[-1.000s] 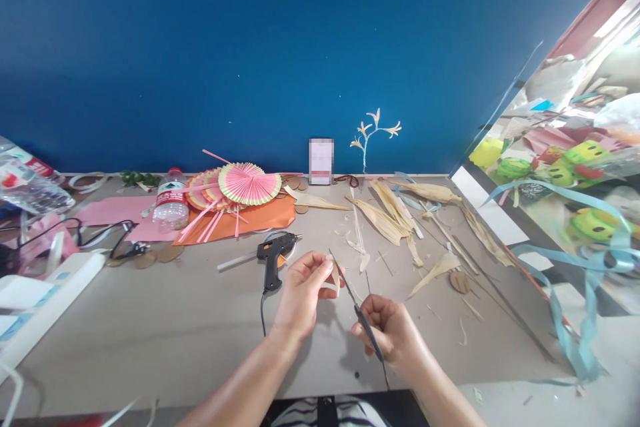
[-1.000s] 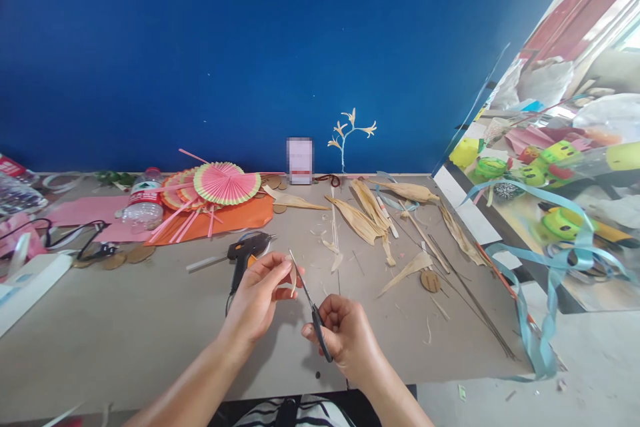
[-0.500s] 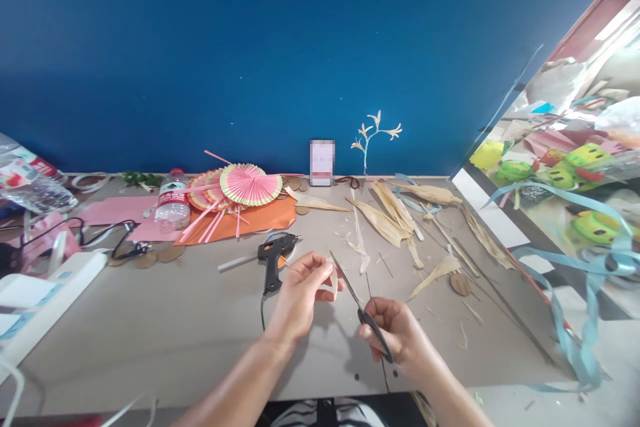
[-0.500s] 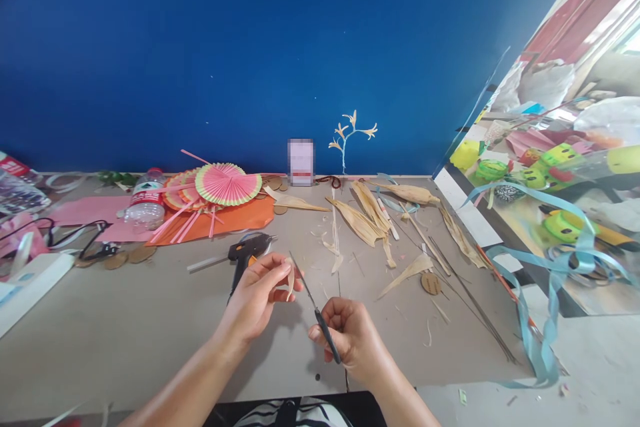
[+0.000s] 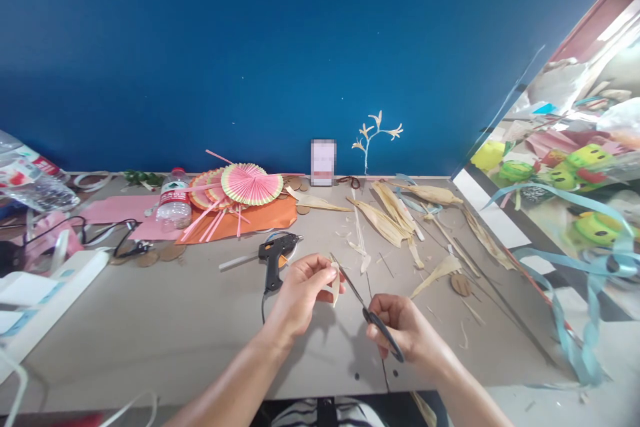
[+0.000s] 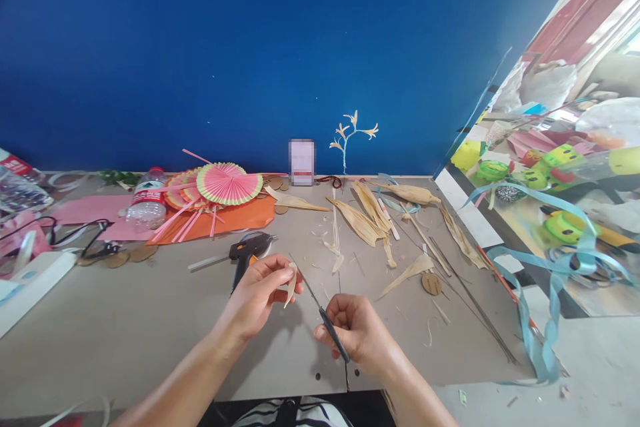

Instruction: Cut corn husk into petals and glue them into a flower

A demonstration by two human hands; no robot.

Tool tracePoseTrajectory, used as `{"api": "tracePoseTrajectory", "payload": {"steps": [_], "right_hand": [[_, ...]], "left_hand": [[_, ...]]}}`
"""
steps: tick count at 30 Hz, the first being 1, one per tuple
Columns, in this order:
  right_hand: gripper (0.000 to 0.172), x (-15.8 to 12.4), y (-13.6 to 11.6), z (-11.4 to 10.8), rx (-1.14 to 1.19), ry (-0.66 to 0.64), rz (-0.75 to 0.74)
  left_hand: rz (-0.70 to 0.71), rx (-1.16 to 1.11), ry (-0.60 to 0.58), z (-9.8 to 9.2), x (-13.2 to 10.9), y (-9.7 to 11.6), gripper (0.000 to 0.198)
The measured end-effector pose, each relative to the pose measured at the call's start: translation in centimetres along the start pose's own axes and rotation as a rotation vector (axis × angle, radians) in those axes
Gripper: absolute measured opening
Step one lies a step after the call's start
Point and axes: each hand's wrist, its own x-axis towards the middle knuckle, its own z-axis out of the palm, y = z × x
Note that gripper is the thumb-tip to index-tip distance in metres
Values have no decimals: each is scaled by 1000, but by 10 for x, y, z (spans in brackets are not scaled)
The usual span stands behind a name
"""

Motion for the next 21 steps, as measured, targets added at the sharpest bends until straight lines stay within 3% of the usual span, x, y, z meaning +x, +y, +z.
{"api": "tracePoseTrajectory", "payload": {"steps": [21], "right_hand": [[53, 1, -2, 6, 41, 57, 55]], "left_hand": [[-3, -3, -5, -1, 1, 0, 16]]}}
